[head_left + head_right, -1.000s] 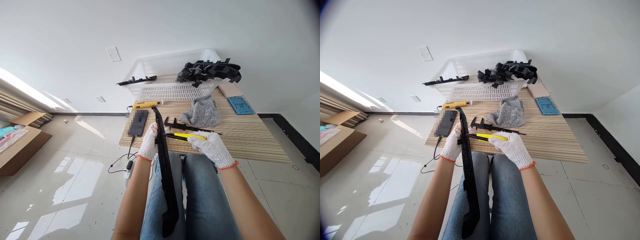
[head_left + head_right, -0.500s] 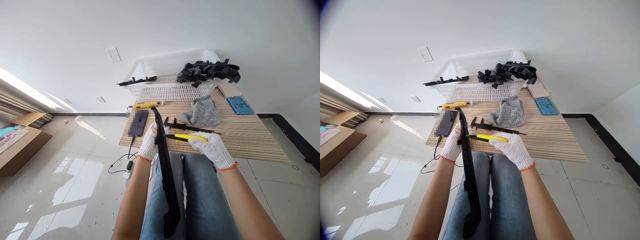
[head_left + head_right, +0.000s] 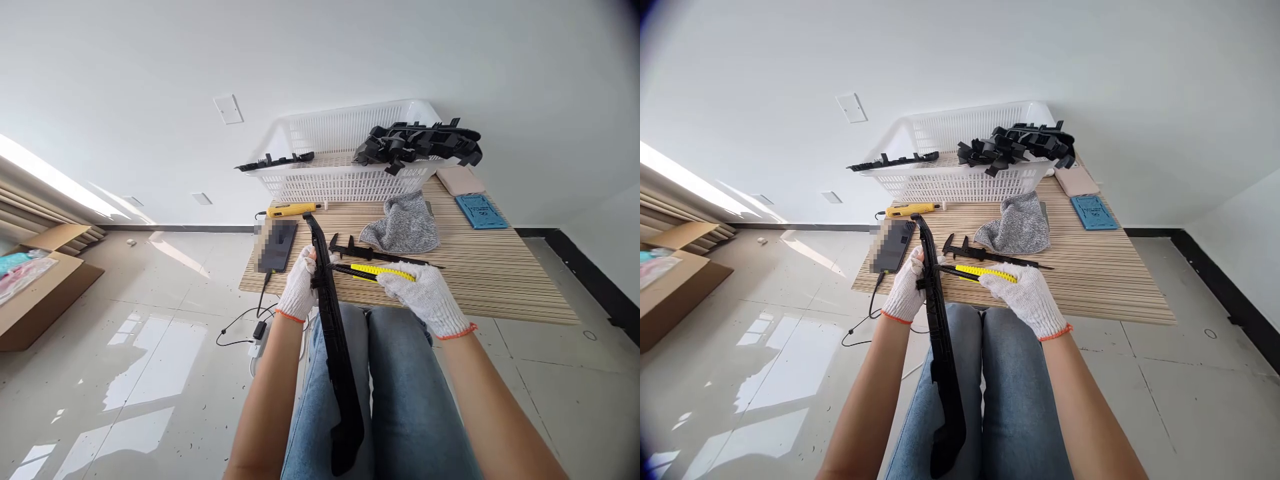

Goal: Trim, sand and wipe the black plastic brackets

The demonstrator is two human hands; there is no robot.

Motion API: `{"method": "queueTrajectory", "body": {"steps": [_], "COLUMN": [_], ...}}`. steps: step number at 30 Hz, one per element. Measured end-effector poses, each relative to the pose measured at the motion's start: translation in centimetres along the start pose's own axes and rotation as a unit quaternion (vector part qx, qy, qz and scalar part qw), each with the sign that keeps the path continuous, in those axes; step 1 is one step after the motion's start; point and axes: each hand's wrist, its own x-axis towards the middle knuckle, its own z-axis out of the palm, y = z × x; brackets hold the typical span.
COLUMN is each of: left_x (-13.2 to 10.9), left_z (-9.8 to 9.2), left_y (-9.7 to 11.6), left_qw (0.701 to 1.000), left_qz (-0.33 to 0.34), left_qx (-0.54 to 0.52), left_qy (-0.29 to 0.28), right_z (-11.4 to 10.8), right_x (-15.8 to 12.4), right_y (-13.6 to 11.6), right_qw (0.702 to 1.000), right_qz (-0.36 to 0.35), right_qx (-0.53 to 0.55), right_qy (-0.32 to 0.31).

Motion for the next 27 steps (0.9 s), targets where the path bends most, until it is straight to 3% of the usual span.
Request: {"method": "queueTrajectory", "body": {"steps": [7, 13, 18, 27], "left_x": [-0.14, -0.14, -0.32, 0.23], "left_z": [0.16, 0.04, 0.24, -0.31], "left_y": [0.07, 0.05, 0.21, -0.34], "left_qw": [0.997, 0.999, 0.998, 0.996], "left_qz": [0.023, 0.012, 0.016, 0.024], "left_qx": [-0.028, 0.008, -0.019, -0.012], "left_qy": [-0.069, -0.045, -0.064, -0.085], "right_z": [-0.09, -0.04, -0.11, 0.35], "right_x": [-0.2, -0.31, -0.21, -0.09], "right_y": [-0.52, -0.44, -0.32, -0.82], "right_qw": [1.0, 1.0, 1.0, 0.998], "right_qz": [0.007, 0.009, 0.022, 0.029], "right_qx": [-0.003, 0.019, 0.019, 0.022], "right_qy": [-0.014, 0.015, -0.005, 0.046]}}
